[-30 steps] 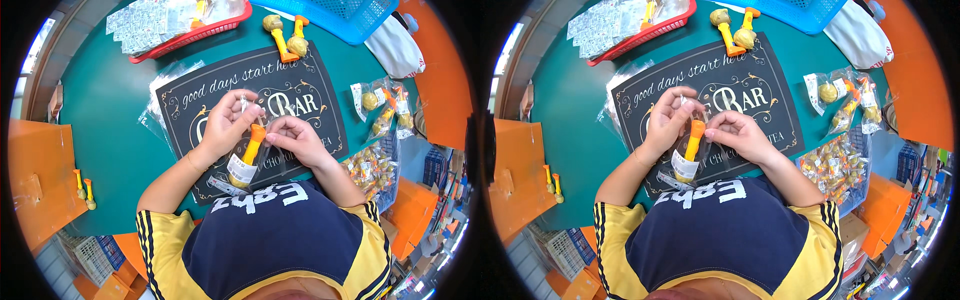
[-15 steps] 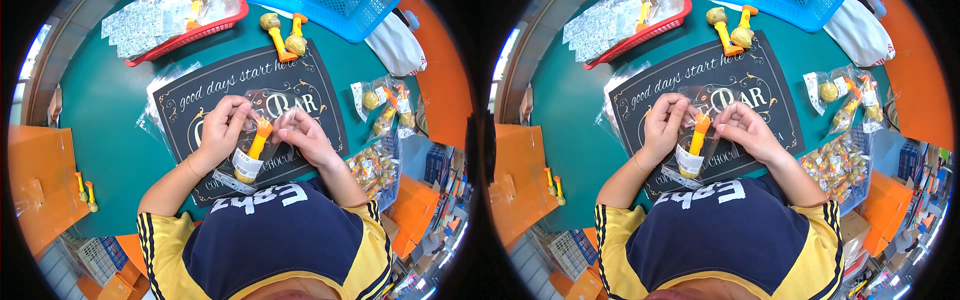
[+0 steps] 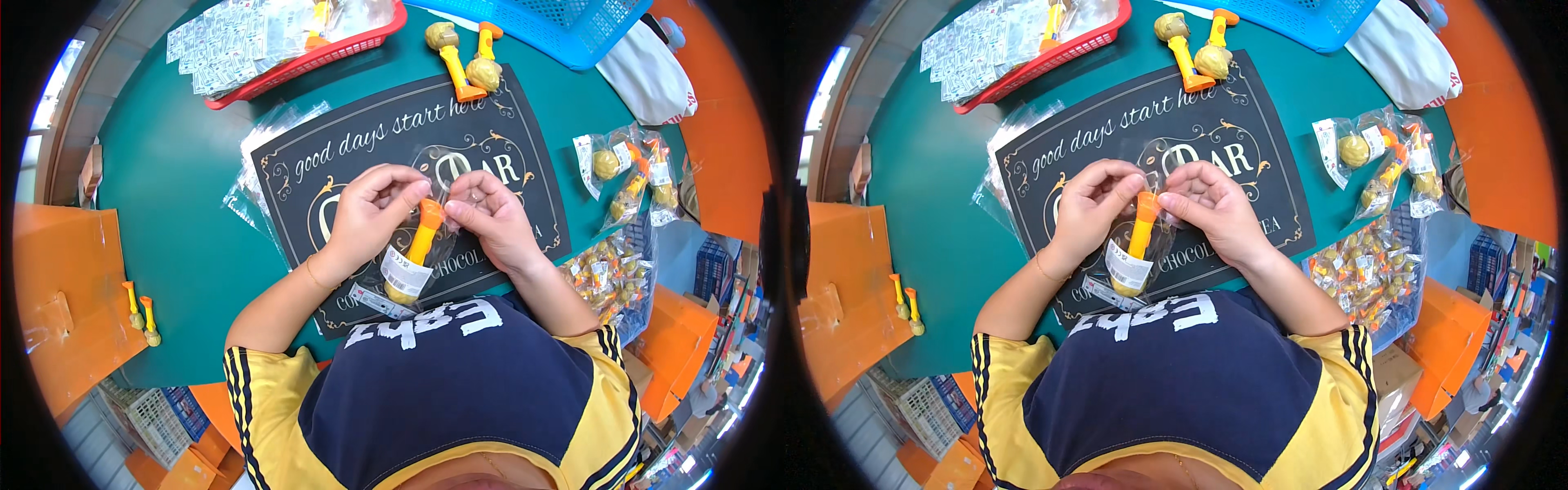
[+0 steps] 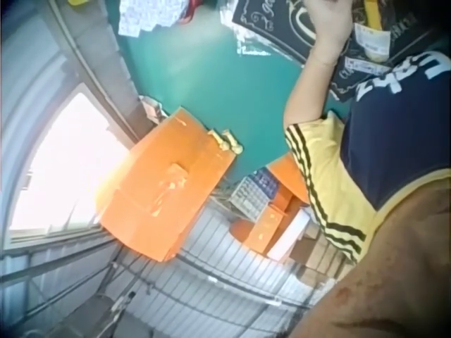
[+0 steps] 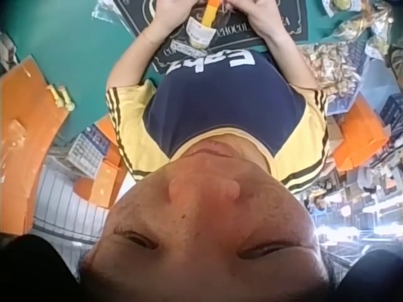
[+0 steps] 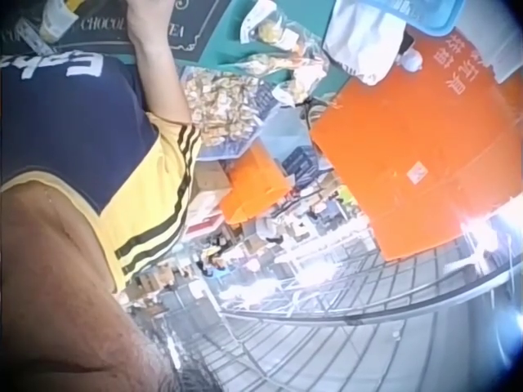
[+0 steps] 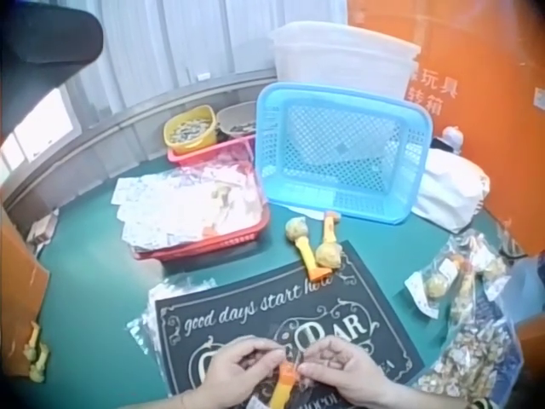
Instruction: Packaging toy figurines into plastic bags and sealing them with labels.
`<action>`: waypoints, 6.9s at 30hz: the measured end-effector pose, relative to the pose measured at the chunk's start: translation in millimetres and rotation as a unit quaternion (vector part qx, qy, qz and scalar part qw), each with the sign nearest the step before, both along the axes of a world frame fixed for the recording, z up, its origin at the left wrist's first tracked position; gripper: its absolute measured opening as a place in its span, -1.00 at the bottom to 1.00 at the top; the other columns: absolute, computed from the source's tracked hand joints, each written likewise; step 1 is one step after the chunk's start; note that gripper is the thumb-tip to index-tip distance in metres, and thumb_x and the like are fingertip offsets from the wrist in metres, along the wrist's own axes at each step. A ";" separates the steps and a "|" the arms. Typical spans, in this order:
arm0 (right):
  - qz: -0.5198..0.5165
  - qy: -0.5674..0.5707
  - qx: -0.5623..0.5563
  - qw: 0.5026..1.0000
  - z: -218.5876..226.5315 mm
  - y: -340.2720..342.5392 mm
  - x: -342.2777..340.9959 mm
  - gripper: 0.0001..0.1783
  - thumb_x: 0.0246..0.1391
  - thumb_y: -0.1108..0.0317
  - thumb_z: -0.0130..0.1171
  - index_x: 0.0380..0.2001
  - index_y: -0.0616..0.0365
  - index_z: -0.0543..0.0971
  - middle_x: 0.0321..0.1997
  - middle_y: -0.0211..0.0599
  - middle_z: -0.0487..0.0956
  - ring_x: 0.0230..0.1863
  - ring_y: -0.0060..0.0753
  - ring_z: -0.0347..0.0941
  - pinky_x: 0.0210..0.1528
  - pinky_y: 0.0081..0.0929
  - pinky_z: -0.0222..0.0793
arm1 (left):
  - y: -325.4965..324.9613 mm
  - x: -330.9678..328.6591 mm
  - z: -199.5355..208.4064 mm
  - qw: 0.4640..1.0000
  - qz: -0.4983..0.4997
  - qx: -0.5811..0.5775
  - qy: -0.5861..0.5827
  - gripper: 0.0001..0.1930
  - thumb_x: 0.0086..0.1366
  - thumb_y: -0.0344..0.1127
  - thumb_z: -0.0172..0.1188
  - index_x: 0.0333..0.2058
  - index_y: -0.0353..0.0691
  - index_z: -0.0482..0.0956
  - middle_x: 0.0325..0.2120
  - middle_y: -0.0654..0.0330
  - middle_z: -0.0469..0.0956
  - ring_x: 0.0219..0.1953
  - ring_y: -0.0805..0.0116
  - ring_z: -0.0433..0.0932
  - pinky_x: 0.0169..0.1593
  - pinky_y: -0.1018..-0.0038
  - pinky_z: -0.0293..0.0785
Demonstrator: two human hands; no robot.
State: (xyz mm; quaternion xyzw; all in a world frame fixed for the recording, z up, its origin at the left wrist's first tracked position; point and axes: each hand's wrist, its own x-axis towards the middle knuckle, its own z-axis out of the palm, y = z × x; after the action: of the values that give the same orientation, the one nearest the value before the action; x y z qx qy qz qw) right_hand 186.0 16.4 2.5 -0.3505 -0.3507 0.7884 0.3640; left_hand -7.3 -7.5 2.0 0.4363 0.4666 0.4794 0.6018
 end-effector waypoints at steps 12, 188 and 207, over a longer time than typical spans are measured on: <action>-0.021 -0.004 0.005 1.000 -1.6 0.7 8.0 -0.83 0.21 0.48 0.08 -0.13 0.21 0.48 -0.39 -0.42 0.50 -0.37 -0.62 0.42 -0.28 -0.67 0.35 | 12.1 -19.0 -3.7 0.999 -0.028 0.027 0.018 -0.82 0.33 -0.41 0.12 -0.13 -0.31 0.58 -0.42 0.32 0.49 -0.41 0.64 0.39 -0.36 0.69 0.32; 0.150 -0.060 -0.075 0.984 8.7 56.9 -12.1 -0.58 0.31 0.09 -0.06 -0.04 0.25 0.45 -0.37 -0.39 0.53 0.01 -0.38 0.52 -0.18 -0.55 0.58 | -19.7 5.6 15.7 0.831 0.014 0.135 0.539 -0.58 0.00 -0.04 0.39 -0.23 -0.12 0.51 -0.39 0.26 0.47 -0.24 0.23 0.44 -0.19 0.32 0.20; 0.175 -0.078 -0.077 0.978 9.9 56.9 -8.1 -0.60 0.28 0.08 0.02 -0.09 0.23 0.51 -0.43 -0.49 0.49 -0.07 -0.60 0.51 -0.25 -0.75 0.44 | -23.1 -1.2 10.7 0.823 0.036 0.195 0.533 -0.81 0.11 -0.19 0.31 -0.33 -0.09 0.56 -0.43 0.30 0.51 -0.33 0.28 0.44 -0.23 0.34 0.21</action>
State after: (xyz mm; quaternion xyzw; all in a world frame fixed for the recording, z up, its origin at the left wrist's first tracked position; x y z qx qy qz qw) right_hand 177.9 73.4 12.5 -0.3710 -0.3724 0.8347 0.1638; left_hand -8.5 -30.7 12.7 0.7153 0.6262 0.2746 0.1443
